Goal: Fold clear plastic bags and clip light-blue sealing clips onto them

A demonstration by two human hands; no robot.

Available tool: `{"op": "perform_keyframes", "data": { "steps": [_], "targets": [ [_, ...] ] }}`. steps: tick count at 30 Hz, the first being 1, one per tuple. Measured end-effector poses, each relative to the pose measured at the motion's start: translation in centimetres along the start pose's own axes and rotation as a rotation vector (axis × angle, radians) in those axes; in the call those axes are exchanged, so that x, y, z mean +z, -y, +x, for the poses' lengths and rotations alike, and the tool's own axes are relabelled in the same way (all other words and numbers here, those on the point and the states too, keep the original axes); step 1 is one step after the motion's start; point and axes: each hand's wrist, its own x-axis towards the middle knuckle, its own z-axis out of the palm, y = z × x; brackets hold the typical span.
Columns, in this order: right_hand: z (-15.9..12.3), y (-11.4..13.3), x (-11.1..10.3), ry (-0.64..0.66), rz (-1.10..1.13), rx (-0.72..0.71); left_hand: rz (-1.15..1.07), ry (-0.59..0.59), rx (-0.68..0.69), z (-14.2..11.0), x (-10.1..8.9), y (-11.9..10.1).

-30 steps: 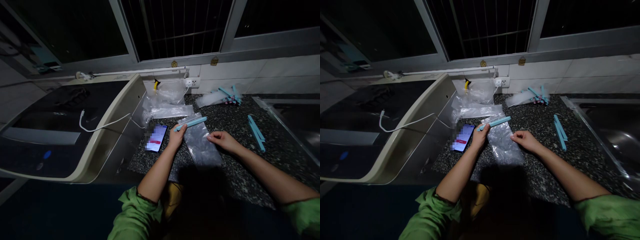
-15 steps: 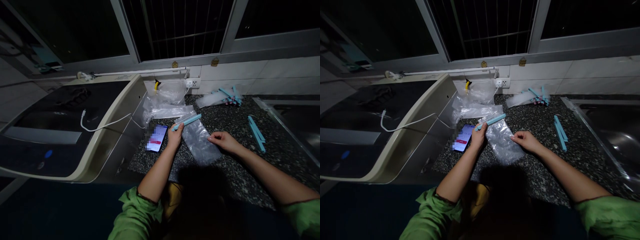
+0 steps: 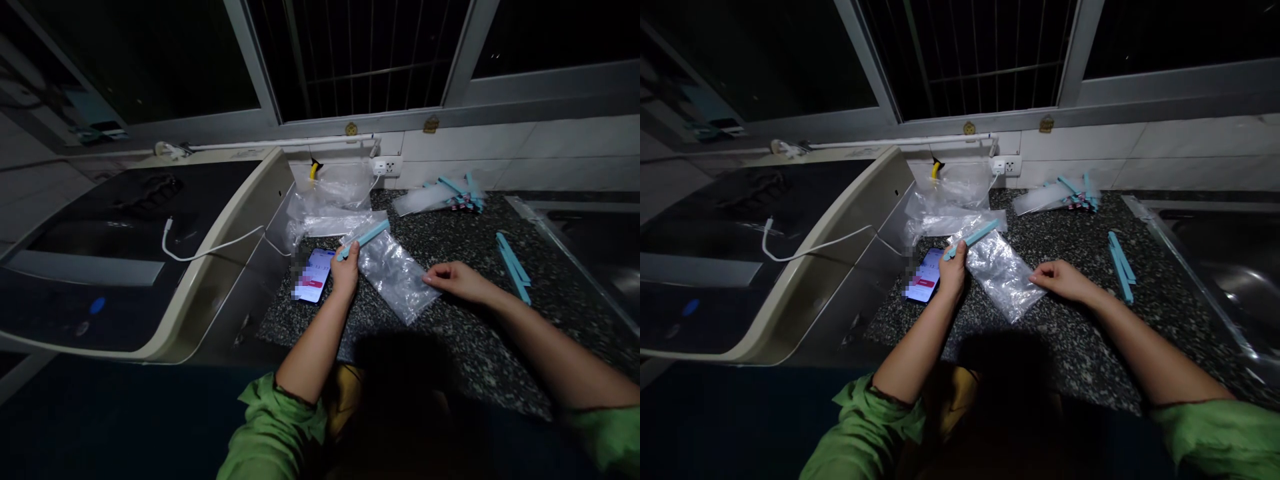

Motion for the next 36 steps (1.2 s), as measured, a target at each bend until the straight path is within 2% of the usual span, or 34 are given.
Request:
{"op": "perform_keyframes", "data": {
  "steps": [8, 23, 27, 29, 33, 36],
  "targets": [
    [-0.3, 0.4, -0.1, 0.101, -0.057, 0.006, -0.023, 0.001, 0.022, -0.1, 0.1, 0.0],
    [-0.5, 0.2, -0.7, 0.168, -0.082, 0.036, -0.041, 0.001, 0.001, -0.1, 0.1, 0.0],
    [-0.5, 0.2, -0.6, 0.22, -0.097, 0.027, -0.071, 0.041, -0.022, 0.0, 0.1, 0.5],
    [-0.4, 0.2, -0.5, 0.12, -0.078, -0.011, -0.101, 0.109, -0.067, 0.0, 0.2, 0.8],
    [-0.2, 0.2, -0.2, -0.307, -0.076, -0.126, -0.069, 0.29, -0.157, -0.5, 0.5, 1.2],
    [-0.3, 0.1, 0.0, -0.451, -0.206, -0.286, 0.006, 0.432, -0.156, -1.0, 0.6, 1.3]
  ]
}}
